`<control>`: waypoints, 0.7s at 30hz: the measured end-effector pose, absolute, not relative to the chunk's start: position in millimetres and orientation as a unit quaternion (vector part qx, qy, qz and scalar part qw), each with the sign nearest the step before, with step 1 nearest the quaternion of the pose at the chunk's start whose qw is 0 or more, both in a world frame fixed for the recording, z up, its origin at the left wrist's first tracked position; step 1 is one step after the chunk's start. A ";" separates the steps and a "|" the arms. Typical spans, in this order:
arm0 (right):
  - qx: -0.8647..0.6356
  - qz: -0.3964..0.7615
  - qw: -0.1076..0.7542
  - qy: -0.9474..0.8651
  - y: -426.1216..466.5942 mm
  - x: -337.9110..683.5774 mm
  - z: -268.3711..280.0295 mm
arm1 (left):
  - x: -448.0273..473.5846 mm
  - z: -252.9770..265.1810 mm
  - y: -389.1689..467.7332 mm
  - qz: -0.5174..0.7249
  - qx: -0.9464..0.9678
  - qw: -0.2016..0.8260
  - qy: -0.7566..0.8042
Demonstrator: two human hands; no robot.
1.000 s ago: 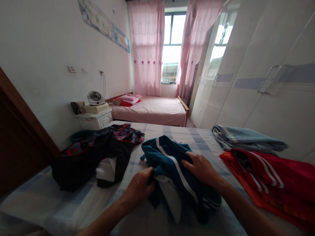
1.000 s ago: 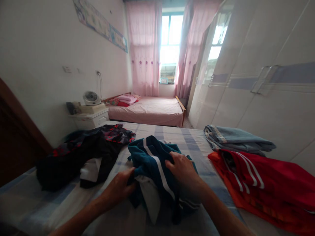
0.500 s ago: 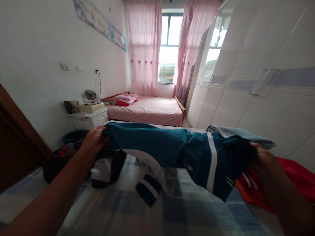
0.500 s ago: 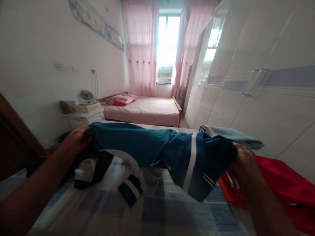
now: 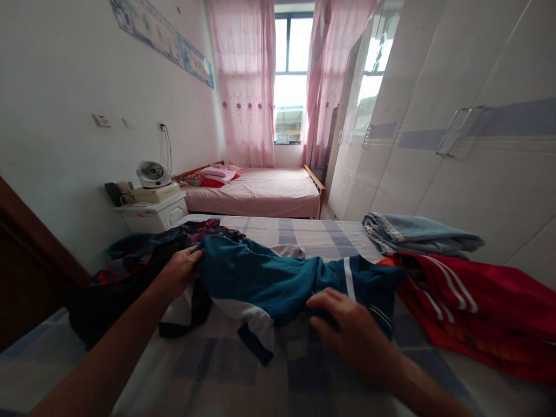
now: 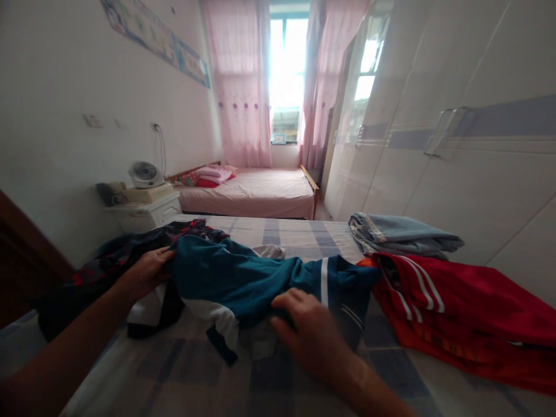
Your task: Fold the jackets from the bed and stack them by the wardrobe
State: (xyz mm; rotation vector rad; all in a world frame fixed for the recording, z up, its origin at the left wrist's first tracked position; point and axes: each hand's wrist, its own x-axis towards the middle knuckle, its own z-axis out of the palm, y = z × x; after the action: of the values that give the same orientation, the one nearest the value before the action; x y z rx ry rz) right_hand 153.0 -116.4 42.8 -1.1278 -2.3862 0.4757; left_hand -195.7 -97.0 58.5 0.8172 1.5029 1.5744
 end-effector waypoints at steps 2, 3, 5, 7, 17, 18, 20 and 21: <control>-0.386 0.167 0.180 -0.889 -134.9 120.4 30.8 | -185.0 72.7 -98.2 0.623 0.335 0.424 0.566; -0.389 0.151 0.170 -0.893 -139.2 107.9 25.2 | -178.9 81.3 -97.6 0.632 0.336 0.439 0.543; -0.405 0.121 0.163 -0.892 -138.8 90.6 17.1 | -165.5 100.1 -94.8 0.663 0.339 0.465 0.479; -0.417 0.123 0.168 -0.885 -130.7 82.8 14.9 | -151.5 118.5 -90.9 0.699 0.347 0.478 0.403; -0.335 0.482 0.563 -0.581 -64.1 173.4 113.5 | -119.9 148.5 -57.3 0.777 0.345 0.456 0.264; -0.341 0.467 0.595 -0.558 -55.5 185.8 125.9 | -118.2 146.3 -54.3 0.773 0.349 0.463 0.257; -0.375 0.450 0.629 -0.512 -39.5 205.0 142.6 | -112.6 139.4 -49.9 0.758 0.370 0.478 0.244; -0.398 0.448 0.631 -0.492 -32.7 211.5 146.1 | -108.9 134.9 -48.5 0.749 0.382 0.484 0.242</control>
State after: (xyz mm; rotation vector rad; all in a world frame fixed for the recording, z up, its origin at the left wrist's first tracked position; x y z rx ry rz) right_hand 211.5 -32.7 146.1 -0.9110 -1.1264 1.0260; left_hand -108.9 -48.5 134.9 0.9315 0.5882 1.8248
